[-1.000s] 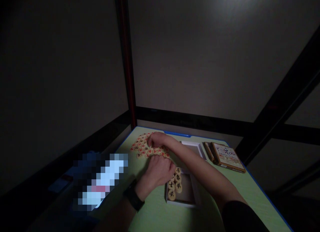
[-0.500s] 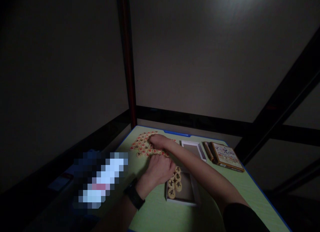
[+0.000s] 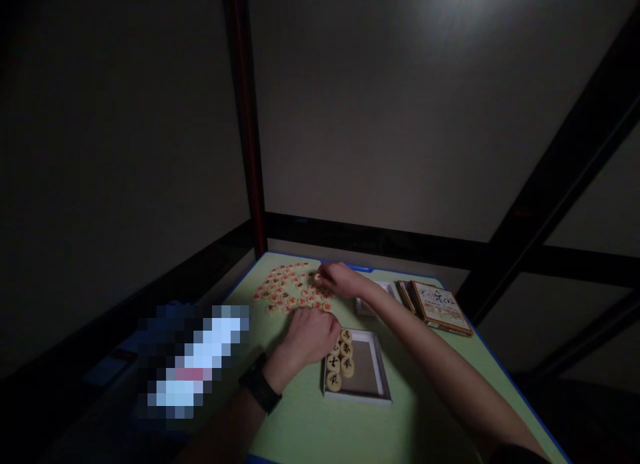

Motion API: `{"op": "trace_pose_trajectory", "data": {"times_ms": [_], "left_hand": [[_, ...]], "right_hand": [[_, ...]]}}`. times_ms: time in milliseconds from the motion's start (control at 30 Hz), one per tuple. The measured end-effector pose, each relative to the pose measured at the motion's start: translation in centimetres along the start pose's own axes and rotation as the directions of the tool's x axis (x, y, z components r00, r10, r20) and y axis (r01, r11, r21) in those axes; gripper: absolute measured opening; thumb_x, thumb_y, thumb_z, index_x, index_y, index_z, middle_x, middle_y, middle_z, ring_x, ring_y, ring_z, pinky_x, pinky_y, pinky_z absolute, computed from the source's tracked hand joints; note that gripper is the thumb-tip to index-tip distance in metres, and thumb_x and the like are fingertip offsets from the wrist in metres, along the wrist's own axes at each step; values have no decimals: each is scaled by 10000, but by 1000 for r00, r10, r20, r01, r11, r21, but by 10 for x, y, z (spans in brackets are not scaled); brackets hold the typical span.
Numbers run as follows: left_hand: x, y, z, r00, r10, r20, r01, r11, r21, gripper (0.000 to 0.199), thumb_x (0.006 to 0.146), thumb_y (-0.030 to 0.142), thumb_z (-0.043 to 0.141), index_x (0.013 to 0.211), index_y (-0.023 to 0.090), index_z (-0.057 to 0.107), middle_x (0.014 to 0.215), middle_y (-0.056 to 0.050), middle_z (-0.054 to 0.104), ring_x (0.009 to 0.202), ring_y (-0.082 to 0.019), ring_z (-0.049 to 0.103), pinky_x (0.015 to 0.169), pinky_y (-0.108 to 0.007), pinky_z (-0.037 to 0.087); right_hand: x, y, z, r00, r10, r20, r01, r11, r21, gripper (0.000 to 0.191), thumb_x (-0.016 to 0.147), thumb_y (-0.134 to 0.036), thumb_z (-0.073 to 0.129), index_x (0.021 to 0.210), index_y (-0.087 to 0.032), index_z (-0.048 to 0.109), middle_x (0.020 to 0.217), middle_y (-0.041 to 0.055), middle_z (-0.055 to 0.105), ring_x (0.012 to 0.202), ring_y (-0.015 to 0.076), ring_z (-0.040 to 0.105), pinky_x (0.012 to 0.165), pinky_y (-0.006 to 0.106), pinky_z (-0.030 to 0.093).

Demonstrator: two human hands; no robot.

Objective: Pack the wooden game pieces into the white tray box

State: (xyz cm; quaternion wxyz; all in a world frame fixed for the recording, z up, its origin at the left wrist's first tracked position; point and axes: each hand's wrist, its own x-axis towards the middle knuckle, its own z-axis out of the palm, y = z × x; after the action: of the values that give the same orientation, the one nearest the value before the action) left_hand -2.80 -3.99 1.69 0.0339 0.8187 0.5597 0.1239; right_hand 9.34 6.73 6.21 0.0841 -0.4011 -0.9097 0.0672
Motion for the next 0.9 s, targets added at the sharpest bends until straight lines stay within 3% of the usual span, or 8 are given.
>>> {"op": "trace_pose_trajectory", "data": {"times_ms": [100,267,367,500,667,900], "left_hand": [[0,0,0,1000,-4,17,4,1000,6,430,927,296,389,916,107,775,854,-188,744,871,-280,706,808,-396,517],[-2,0,-2,1000,26,18,-26,1000,18,436,925,274,376,905,95,773,873,-205,745,864,-296,714,797,-403,523],[-2,1,-3,1000,15,27,-16,999,35,432,918,263,377,894,98,775,885,-210,746,862,-310,716,793,-417,524],[-2,1,-2,999,-6,33,3,998,68,443,924,268,365,905,102,776,900,-210,745,872,-310,715,793,-411,520],[0,-2,2,999,-29,18,28,998,59,456,930,277,355,904,105,777,916,-213,744,879,-303,712,817,-408,516],[0,-3,3,1000,-15,-3,15,994,109,463,933,281,346,914,119,780,917,-184,754,887,-280,716,810,-378,527]], "right_hand": [[-43,5,-10,999,13,-43,-9,997,83,232,915,-267,524,1011,-105,660,813,82,695,663,155,570,627,259,408],[-122,-16,-12,998,1,68,-16,974,228,235,895,-318,575,1001,-140,686,792,50,681,668,153,582,620,257,436],[-152,-33,-3,992,-3,126,-34,956,292,185,881,-281,612,1012,-172,687,832,36,690,703,151,594,639,249,441],[-166,-42,10,990,-14,142,-30,951,307,110,826,-159,647,925,-179,690,812,22,683,707,150,596,631,241,423],[-164,-37,18,990,-13,138,-35,938,344,231,732,10,615,849,-170,699,791,13,682,722,143,619,633,222,426],[-163,-33,22,991,-8,135,-42,929,367,224,710,9,609,824,-164,696,759,-3,679,679,119,605,594,200,396]]}}
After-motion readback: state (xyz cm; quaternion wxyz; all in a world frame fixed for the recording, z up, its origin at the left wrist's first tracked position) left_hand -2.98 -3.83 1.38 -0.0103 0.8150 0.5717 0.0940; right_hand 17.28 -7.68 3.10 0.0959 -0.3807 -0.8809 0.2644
